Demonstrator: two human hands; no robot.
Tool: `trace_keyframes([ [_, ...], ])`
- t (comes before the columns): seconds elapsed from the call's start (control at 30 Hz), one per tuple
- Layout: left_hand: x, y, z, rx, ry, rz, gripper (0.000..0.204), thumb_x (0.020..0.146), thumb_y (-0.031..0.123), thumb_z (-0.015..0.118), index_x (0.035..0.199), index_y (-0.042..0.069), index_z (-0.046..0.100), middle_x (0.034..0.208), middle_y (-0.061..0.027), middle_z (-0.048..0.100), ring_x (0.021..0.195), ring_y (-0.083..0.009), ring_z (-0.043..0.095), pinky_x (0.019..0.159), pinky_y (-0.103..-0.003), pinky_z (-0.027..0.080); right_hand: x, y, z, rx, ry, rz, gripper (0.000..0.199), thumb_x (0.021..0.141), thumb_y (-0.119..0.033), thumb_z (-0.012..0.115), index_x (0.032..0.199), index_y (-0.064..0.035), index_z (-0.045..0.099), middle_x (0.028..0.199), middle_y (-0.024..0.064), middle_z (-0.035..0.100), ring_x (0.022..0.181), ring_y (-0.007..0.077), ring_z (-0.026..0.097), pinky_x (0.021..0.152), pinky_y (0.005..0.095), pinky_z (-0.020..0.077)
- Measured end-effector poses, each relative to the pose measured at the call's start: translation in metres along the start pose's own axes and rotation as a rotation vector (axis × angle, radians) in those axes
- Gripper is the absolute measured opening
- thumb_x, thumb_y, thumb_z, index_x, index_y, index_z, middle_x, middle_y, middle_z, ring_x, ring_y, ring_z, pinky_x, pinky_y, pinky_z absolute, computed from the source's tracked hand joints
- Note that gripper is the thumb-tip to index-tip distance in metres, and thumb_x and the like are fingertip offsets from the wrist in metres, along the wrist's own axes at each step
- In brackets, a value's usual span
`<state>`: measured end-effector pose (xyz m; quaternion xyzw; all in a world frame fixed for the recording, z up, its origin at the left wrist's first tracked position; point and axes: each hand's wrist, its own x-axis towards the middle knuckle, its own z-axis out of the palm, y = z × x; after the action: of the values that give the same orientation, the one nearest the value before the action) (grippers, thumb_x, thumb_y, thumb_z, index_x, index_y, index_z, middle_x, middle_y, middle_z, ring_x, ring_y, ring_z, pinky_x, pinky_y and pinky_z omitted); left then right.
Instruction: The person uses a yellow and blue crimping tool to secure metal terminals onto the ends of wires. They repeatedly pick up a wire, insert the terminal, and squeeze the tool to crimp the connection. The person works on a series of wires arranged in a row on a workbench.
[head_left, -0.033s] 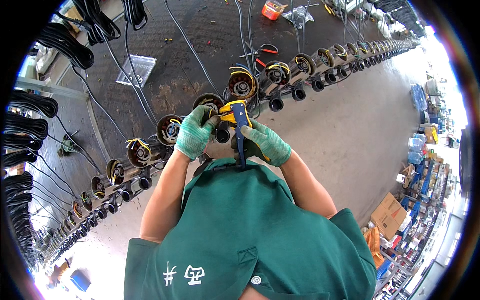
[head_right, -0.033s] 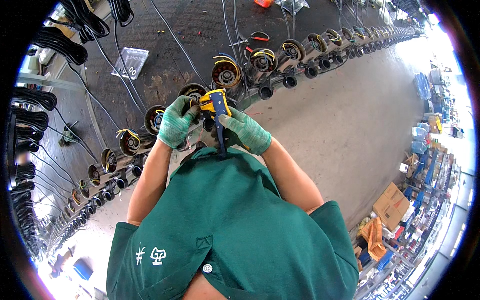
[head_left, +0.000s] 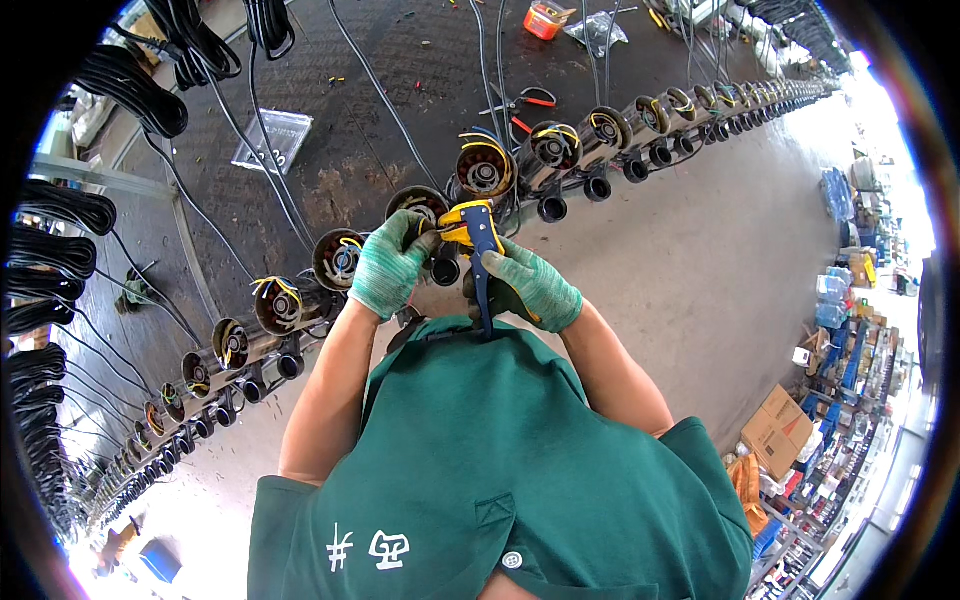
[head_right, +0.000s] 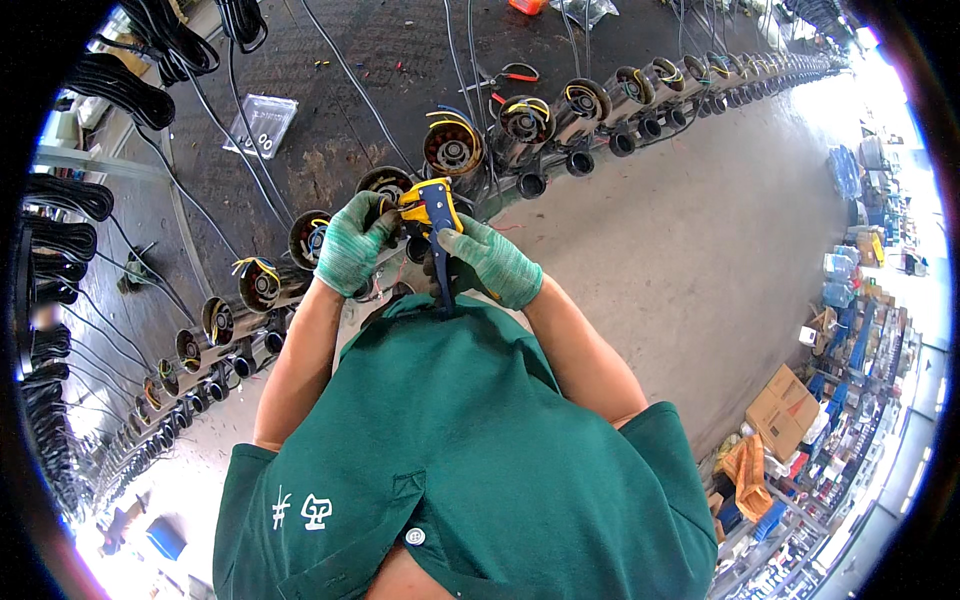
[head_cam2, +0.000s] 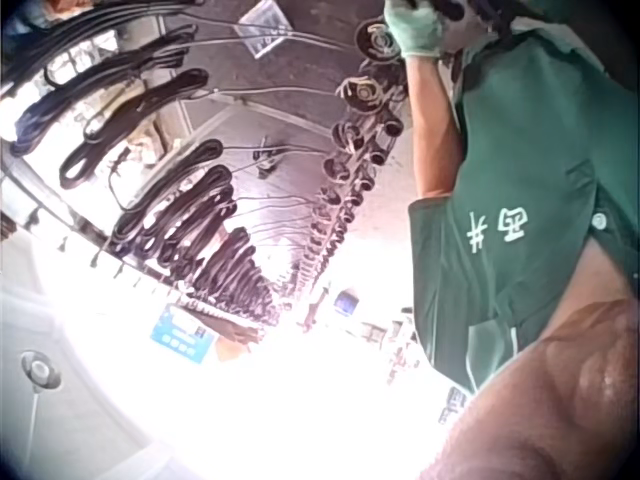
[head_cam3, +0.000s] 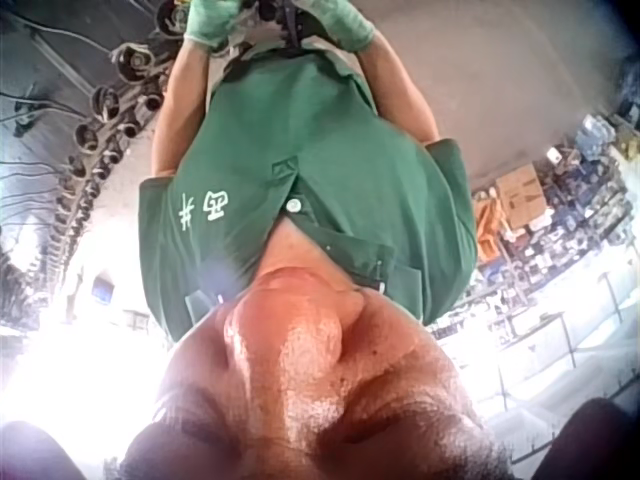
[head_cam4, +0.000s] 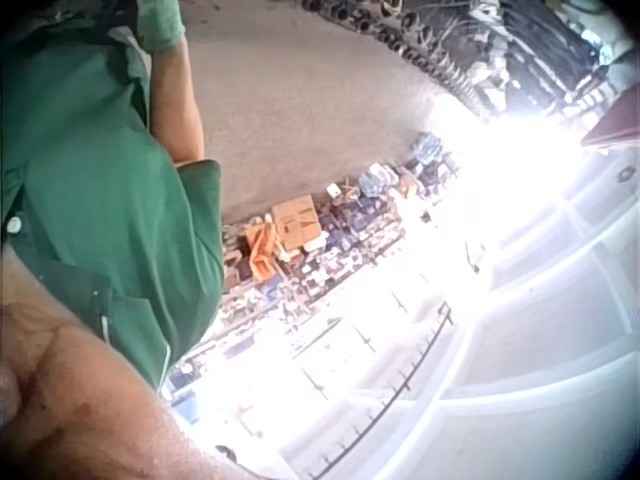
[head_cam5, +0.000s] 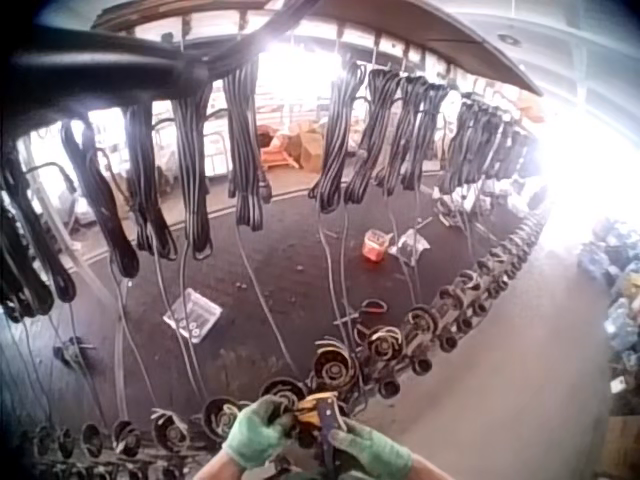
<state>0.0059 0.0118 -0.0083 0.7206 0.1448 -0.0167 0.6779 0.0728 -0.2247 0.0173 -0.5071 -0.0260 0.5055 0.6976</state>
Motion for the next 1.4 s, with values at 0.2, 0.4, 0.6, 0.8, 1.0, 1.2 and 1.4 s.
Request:
trace_keyframes([
  [0.2, -0.004, 0.005, 0.003, 0.009, 0.001, 0.025, 0.016, 0.102, 0.006, 0.068, 0.117, 0.000, 0.067, 0.096, -0.0033, 0.072, 0.084, -0.0088, 0.064, 0.075, -0.027, 0.056, -0.010, -0.005, 0.008, -0.003, 0.013, 0.039, 0.048, 0.105, -0.041, 0.064, 0.136, -0.0066, 0.052, 0.100, 0.0107, 0.068, 0.082, 0.0224, 0.070, 0.072, 0.0403, 0.0608],
  [0.4, 0.000, 0.007, 0.003, 0.371, 0.003, 0.200, 0.021, 0.099, 0.009, 0.073, 0.116, -0.002, 0.068, 0.094, -0.0051, 0.074, 0.082, -0.0102, 0.063, 0.074, -0.030, 0.054, -0.017, 0.007, 0.020, 0.019, 0.148, -0.024, 0.039, 0.104, -0.045, 0.062, 0.114, -0.0084, 0.053, 0.085, 0.0066, 0.064, 0.057, 0.0194, 0.060, 0.048, 0.0380, 0.0498],
  [0.6, -0.002, 0.005, 0.007, 0.187, 0.027, 0.080, 0.030, 0.097, 0.013, 0.077, 0.122, -0.001, 0.069, 0.104, -0.0127, 0.078, 0.088, -0.0172, 0.068, 0.083, -0.033, 0.056, -0.020, 0.024, 0.012, 0.418, 0.050, -0.077, 0.041, 0.101, -0.034, 0.066, 0.127, -0.0042, 0.057, 0.106, 0.0151, 0.068, 0.095, 0.0319, 0.069, 0.084, 0.0518, 0.0587],
  [0.8, -0.004, -0.014, -0.002, 0.055, -0.044, 0.130, 0.027, 0.103, 0.005, 0.067, 0.129, 0.001, 0.064, 0.112, -0.0067, 0.074, 0.101, -0.0143, 0.069, 0.090, -0.031, 0.056, -0.008, 0.005, 0.014, 0.157, 0.163, -0.320, 0.056, 0.096, -0.006, 0.068, 0.147, -0.0009, 0.047, 0.110, 0.0107, 0.068, 0.098, 0.0234, 0.070, 0.088, 0.0382, 0.0603],
  [1.0, -0.004, -0.020, -0.003, -0.003, -0.052, 0.125, 0.028, 0.100, -0.001, 0.066, 0.127, 0.002, 0.066, 0.111, -0.0077, 0.074, 0.101, -0.0159, 0.068, 0.093, -0.032, 0.056, 0.039, 0.010, 0.025, -0.289, 0.285, -0.475, 0.061, 0.093, 0.004, 0.066, 0.150, -0.0052, 0.045, 0.109, 0.0007, 0.064, 0.100, 0.0107, 0.060, 0.089, 0.0269, 0.0536],
  [1.2, -0.010, -0.007, 0.002, 0.173, -0.051, 0.123, 0.027, 0.094, -0.001, 0.073, 0.120, 0.002, 0.068, 0.106, -0.0068, 0.075, 0.096, -0.0157, 0.068, 0.089, -0.033, 0.057, 0.058, 0.010, 0.028, -0.527, 0.376, -0.373, 0.069, 0.090, 0.003, 0.074, 0.151, -0.0056, 0.043, 0.114, 0.0083, 0.067, 0.097, 0.0145, 0.064, 0.091, 0.0308, 0.0545],
  [1.4, -0.010, -0.008, -0.001, 0.181, -0.086, 0.079, 0.030, 0.092, -0.003, 0.075, 0.120, 0.003, 0.068, 0.106, -0.0069, 0.075, 0.096, -0.0152, 0.068, 0.089, -0.034, 0.058, 0.059, 0.005, 0.024, -0.527, 0.292, -0.407, 0.061, 0.089, 0.001, 0.078, 0.143, -0.0045, 0.049, 0.103, 0.0024, 0.068, 0.088, 0.0118, 0.064, 0.082, 0.0294, 0.0556],
])
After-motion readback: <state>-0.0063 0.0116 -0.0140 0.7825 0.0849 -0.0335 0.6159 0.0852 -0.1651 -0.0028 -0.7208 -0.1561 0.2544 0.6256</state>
